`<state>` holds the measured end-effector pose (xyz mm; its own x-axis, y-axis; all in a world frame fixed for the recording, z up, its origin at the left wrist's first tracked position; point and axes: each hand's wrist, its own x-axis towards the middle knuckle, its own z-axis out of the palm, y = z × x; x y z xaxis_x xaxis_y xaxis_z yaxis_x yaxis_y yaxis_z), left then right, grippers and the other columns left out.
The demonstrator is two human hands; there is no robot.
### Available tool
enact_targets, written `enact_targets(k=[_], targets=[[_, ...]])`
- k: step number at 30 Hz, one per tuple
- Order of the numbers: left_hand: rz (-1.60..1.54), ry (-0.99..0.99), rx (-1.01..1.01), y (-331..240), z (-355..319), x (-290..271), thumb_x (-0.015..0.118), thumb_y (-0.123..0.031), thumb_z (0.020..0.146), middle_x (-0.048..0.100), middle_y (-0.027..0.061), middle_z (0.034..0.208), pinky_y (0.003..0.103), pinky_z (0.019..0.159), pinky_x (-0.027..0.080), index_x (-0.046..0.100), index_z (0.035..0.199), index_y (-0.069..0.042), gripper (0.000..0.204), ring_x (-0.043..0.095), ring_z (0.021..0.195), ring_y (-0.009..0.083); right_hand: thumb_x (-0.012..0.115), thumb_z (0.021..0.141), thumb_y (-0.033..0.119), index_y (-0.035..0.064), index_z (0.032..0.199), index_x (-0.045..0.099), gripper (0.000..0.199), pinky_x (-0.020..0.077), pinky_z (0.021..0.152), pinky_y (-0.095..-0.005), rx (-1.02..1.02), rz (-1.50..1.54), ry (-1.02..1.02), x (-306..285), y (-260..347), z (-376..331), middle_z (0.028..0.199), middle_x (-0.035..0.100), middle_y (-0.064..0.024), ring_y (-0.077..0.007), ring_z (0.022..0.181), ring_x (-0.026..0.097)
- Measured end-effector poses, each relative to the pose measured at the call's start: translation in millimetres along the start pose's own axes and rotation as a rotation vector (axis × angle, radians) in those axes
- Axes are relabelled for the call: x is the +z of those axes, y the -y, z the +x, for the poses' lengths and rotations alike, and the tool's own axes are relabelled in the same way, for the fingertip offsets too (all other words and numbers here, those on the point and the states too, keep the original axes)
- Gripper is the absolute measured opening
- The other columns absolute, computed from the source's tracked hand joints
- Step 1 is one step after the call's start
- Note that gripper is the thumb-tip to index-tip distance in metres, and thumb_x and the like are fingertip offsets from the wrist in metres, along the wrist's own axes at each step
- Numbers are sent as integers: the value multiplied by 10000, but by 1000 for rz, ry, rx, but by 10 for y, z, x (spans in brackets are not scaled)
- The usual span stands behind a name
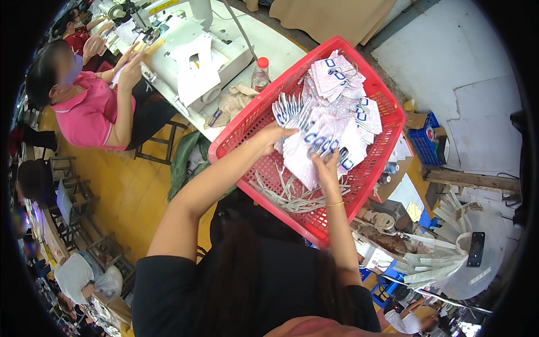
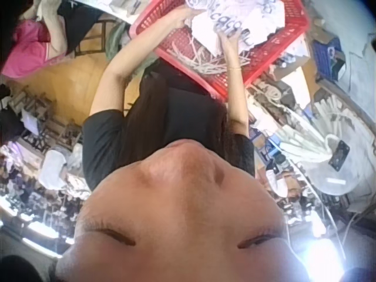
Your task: The person repeatedly picks small white face masks from a red basket, folds them, and places them back into the basket. The person also occasionally gathers and restacks the folded masks within the basket.
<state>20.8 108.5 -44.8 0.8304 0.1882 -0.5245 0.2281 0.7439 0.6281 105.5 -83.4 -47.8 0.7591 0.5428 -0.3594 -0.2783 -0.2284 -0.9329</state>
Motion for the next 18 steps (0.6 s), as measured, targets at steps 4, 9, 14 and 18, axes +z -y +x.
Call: enact_targets(k=[4, 9, 14, 18], targets=[[89, 2, 311, -9, -363, 172, 702, -41, 783, 559, 94, 1257, 337, 1025, 363, 453, 1303, -33, 577, 516, 1169, 208, 749, 732, 104, -35, 1427, 54, 993, 298, 1058, -321, -107, 73, -36, 78, -156, -72, 1414, 307, -213, -262, 1288, 348], [160, 152, 302, -156, -738, 112, 691, 53, 743, 545, 73, 1265, 306, 1008, 368, 433, 1313, -4, 629, 508, 1166, 172, 693, 787, 210, -52, 1373, 310, 747, 297, 1065, -328, -174, -93, 238, -72, -308, -63, 1405, 370, -186, -237, 1276, 371], [64, 221, 319, -290, -866, 25, 721, 19, 715, 538, 85, 1274, 342, 1016, 369, 415, 1333, -3, 690, 507, 1172, 200, 695, 782, 207, -54, 1370, 312, 749, 298, 1062, -329, -242, -26, 147, -11, -387, -154, 1392, 382, -185, -240, 1266, 380], [-91, 182, 357, -315, -862, 1, 732, -16, 713, 507, 99, 1312, 352, 1050, 321, 390, 1350, 12, 723, 473, 1213, 217, 697, 778, 205, -56, 1367, 313, 750, 300, 1060, -330, -278, -25, 124, 9, -353, -157, 1383, 392, -185, -242, 1258, 387]])
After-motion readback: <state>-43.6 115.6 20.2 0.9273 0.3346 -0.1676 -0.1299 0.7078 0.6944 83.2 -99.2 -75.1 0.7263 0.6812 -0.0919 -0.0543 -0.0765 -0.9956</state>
